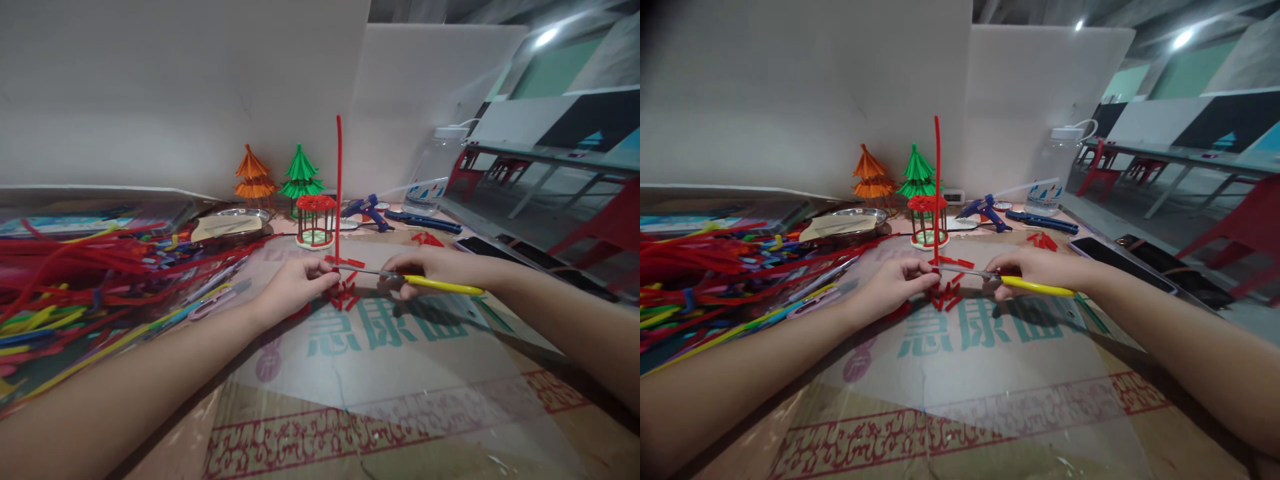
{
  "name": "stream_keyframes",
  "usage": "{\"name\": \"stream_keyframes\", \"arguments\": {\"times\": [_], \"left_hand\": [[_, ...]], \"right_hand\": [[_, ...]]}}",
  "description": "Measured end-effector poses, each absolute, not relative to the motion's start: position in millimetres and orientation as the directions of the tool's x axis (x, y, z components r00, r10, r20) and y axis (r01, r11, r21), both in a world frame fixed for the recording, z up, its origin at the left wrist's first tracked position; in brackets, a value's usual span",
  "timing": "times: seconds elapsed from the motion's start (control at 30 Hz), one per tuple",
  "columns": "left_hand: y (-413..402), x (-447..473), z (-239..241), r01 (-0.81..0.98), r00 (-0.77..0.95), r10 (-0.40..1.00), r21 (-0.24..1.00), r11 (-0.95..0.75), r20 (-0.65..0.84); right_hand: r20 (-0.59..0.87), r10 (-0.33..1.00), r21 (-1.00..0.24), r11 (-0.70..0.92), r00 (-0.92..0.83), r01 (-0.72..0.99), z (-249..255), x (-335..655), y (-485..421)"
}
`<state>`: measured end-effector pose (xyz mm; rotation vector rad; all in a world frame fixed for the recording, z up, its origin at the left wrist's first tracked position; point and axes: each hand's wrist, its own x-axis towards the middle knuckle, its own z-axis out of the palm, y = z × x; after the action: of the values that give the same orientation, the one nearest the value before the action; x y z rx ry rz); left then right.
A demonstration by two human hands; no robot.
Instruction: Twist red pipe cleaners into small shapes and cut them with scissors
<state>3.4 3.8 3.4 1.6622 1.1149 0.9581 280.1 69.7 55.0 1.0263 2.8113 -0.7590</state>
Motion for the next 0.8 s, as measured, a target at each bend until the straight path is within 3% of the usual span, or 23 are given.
{"name": "stream_keyframes", "arguments": {"times": [0.8], "left_hand": [[3.5,3.5,4.7,0.249,0.299,0.947,0.948,-0.199,0.120]], "right_hand": [[-0.201,0.613,-0.457,0.631,-0.764,0.627,56.8,277.4,65.4]]}}
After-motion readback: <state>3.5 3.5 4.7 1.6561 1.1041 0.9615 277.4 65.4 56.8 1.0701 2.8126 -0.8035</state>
